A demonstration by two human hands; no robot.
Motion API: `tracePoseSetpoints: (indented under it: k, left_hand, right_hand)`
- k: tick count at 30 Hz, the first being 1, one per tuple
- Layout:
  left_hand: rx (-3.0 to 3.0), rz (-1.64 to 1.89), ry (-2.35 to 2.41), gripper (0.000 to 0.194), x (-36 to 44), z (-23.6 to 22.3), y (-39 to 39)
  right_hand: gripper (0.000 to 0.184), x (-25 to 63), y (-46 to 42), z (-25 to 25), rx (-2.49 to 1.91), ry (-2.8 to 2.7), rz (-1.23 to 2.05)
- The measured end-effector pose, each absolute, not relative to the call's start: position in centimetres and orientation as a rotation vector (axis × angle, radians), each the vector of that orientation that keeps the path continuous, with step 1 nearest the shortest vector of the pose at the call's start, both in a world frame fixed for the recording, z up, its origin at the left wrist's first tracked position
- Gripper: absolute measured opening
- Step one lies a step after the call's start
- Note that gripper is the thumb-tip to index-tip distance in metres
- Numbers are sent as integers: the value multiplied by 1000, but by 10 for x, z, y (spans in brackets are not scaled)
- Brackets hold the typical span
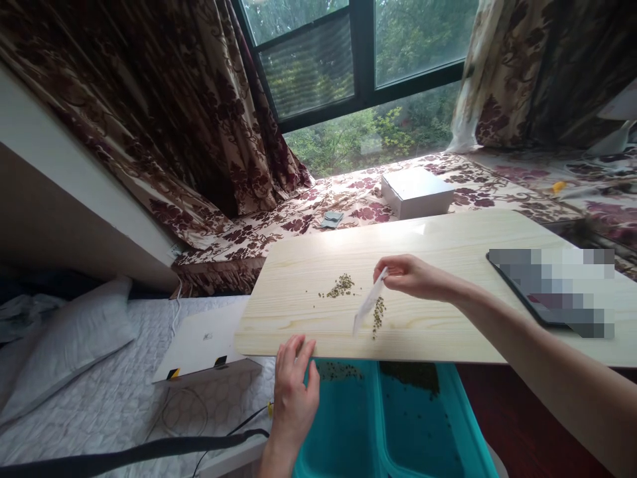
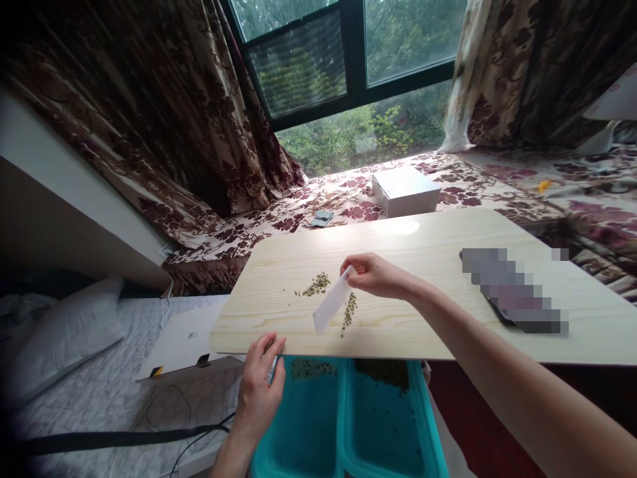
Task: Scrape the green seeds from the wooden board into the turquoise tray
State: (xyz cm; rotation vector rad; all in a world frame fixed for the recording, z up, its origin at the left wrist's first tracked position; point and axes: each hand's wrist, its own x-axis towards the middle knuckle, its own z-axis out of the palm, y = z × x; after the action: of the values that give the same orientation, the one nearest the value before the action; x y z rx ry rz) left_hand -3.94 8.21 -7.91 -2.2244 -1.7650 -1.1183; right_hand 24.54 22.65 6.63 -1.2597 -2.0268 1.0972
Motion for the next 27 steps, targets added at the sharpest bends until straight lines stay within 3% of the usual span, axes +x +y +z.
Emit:
tracePoseSetpoints:
  k: [11, 20, 27]
  left_hand:
    - [-2287, -1010, -1771, 46, -31, -77, 78]
    - [-2284, -1003, -1781, 44, -28, -75, 77]
    - [-2292, -973, -1795, 44, -30, -76, 76]
  right_hand:
    - [30, 301, 115, 28, -1448, -1700, 506]
    - [30, 284, 94, 10, -1426, -1578, 653]
    - [19, 295, 99, 15, -1486, -1547, 516]
